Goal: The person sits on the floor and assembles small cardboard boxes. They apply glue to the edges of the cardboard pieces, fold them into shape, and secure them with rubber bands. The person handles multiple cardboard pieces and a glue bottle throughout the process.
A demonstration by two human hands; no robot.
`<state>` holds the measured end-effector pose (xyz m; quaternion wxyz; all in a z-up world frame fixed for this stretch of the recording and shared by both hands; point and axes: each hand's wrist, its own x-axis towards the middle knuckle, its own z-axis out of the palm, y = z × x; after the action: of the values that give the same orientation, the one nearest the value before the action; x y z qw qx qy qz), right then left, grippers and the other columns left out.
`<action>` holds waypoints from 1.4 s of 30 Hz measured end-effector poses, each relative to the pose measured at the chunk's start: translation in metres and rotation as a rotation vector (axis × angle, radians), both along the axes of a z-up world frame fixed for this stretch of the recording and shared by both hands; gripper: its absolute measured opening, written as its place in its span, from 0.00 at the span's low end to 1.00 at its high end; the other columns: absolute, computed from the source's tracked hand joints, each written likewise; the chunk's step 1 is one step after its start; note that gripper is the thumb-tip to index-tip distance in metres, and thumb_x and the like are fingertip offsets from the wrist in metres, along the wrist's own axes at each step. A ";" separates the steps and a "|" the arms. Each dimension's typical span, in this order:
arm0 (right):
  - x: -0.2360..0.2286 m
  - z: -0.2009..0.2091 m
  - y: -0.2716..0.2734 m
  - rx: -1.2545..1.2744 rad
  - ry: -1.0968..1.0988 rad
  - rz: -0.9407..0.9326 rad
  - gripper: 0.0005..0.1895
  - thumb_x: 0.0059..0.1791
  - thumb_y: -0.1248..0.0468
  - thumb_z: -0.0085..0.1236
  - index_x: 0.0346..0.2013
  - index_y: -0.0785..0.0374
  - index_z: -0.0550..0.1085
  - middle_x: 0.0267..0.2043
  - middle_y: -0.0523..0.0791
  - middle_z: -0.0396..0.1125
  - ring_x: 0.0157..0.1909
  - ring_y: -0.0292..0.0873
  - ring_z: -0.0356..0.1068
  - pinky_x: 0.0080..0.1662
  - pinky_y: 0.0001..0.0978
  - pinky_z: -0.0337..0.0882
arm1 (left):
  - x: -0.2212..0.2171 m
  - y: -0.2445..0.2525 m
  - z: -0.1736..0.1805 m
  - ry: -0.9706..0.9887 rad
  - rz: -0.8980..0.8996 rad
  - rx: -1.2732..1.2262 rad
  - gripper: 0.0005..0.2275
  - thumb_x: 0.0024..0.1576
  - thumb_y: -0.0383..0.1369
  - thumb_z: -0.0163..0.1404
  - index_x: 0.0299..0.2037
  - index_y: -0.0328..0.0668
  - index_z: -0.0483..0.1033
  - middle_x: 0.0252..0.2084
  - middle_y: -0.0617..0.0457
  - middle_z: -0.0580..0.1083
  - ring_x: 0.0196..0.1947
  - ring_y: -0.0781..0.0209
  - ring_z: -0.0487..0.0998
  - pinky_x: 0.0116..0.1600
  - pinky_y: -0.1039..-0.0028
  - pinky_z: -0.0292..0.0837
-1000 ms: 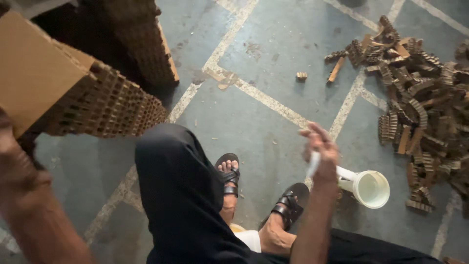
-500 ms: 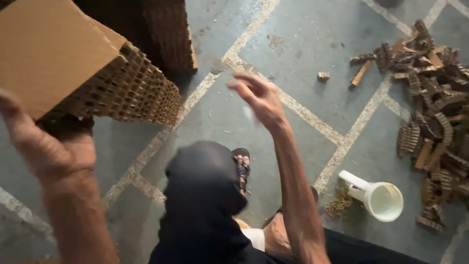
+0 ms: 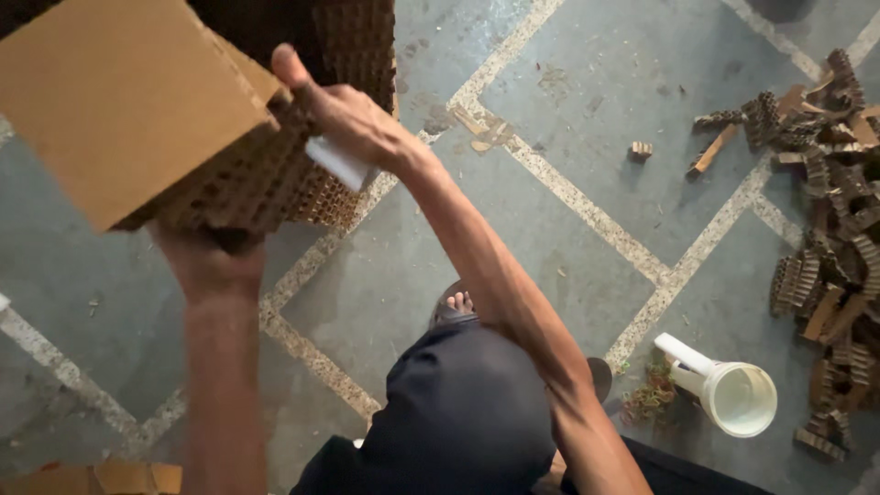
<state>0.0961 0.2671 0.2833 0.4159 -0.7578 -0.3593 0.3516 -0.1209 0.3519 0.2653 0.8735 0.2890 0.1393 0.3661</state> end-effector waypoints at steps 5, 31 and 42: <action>-0.024 0.011 -0.011 0.045 0.063 0.034 0.65 0.32 0.14 0.27 0.62 0.56 0.74 0.54 0.54 0.74 0.55 0.54 0.75 0.51 0.51 0.75 | -0.021 -0.015 -0.010 -0.015 0.102 0.164 0.30 0.65 0.57 0.44 0.71 0.48 0.66 0.69 0.53 0.68 0.70 0.54 0.69 0.75 0.56 0.64; -0.100 0.150 -0.048 0.444 -0.655 0.451 0.39 0.45 0.31 0.61 0.63 0.50 0.71 0.74 0.51 0.51 0.46 0.46 0.80 0.45 0.35 0.81 | -0.092 -0.021 -0.095 -0.018 0.011 -0.316 0.18 0.71 0.45 0.44 0.64 0.42 0.65 0.52 0.48 0.74 0.49 0.55 0.76 0.52 0.65 0.77; -0.050 0.127 -0.164 0.451 -0.460 0.262 0.32 0.51 0.38 0.58 0.64 0.50 0.72 0.70 0.47 0.50 0.57 0.46 0.73 0.54 0.35 0.74 | -0.069 -0.080 -0.005 0.606 -0.089 0.115 0.25 0.66 0.45 0.45 0.71 0.44 0.57 0.50 0.43 0.75 0.46 0.52 0.76 0.51 0.63 0.78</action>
<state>0.0463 0.1028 0.4105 0.4323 -0.6538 -0.6065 0.1338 -0.1902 0.2717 0.2607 0.7894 0.4399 0.3598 0.2321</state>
